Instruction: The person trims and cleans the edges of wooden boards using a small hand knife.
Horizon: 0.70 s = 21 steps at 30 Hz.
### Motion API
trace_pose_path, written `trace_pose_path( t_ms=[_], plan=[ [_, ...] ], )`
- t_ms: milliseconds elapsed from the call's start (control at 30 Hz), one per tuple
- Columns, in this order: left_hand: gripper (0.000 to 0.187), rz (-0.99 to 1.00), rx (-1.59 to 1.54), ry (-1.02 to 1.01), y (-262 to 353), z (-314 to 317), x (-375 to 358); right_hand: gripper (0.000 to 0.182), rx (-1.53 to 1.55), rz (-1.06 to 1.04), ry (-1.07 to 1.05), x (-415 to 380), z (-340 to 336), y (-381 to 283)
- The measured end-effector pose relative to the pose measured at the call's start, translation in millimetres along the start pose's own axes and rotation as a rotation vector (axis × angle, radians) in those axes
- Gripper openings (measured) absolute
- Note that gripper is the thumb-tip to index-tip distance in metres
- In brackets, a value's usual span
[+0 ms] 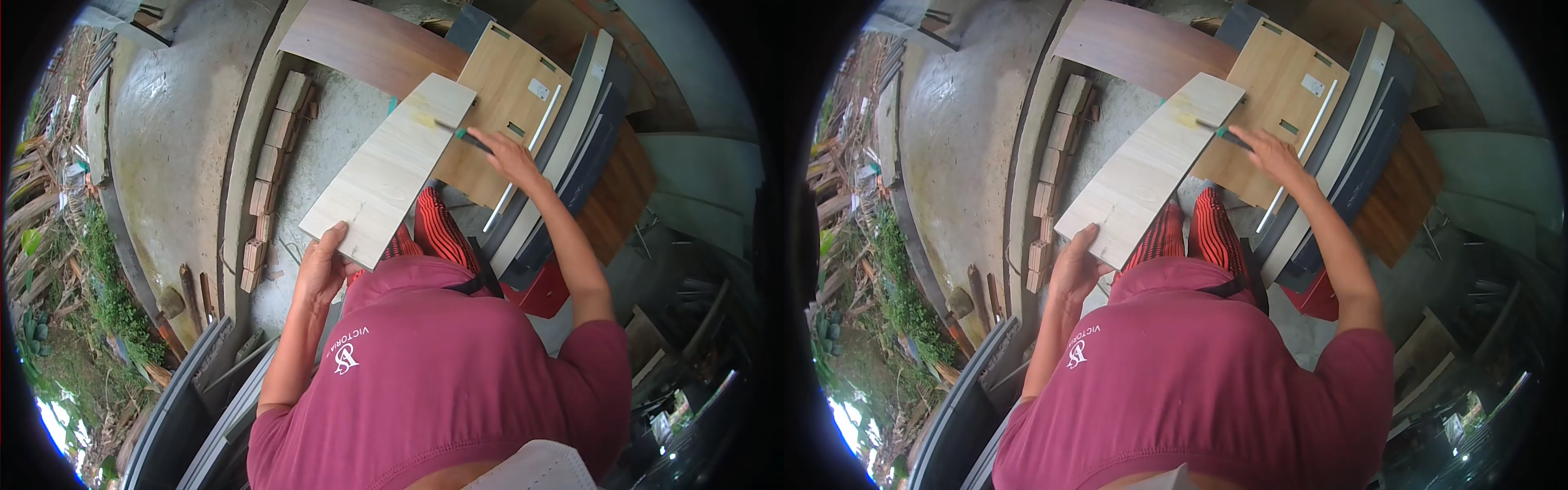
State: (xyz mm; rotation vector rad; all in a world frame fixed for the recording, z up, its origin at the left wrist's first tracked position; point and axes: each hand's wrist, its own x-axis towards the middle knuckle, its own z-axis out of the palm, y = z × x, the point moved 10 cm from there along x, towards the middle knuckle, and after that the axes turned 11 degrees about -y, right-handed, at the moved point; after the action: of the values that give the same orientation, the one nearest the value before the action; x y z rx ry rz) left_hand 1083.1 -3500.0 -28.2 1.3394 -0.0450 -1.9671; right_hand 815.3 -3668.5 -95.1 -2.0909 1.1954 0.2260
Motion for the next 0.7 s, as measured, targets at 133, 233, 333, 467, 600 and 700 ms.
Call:
trace_pose_path(
  t_ms=[133, 233, 333, 467, 600, 700],
  plan=[
    [0.051, -0.022, 0.145, -0.057, 4, 10, -6, 0.053, -0.055, 0.289, 0.088, 31, 29, 117],
    [0.048, 0.088, 0.171, -0.021, 18, 16, -18, 0.036, 0.644, 0.444, 0.461, -2, 29, 161],
    [0.05, 0.163, 0.254, 0.045, 34, 16, -30, 0.029, 1.283, 0.243, 0.506, -37, 51, 90],
    [0.052, 0.219, 0.411, -0.013, 55, 54, -18, 0.029, 1.956, 0.021, 0.532, -69, 63, -7],
    [0.044, 0.234, 0.564, -0.263, 38, 130, 30, 0.025, 2.17, -0.12, 0.737, -94, 20, -27],
    [0.039, 0.207, 0.594, -0.413, -9, 186, 72, 0.024, 2.089, -0.018, 0.788, -114, 25, 22]
  ],
)
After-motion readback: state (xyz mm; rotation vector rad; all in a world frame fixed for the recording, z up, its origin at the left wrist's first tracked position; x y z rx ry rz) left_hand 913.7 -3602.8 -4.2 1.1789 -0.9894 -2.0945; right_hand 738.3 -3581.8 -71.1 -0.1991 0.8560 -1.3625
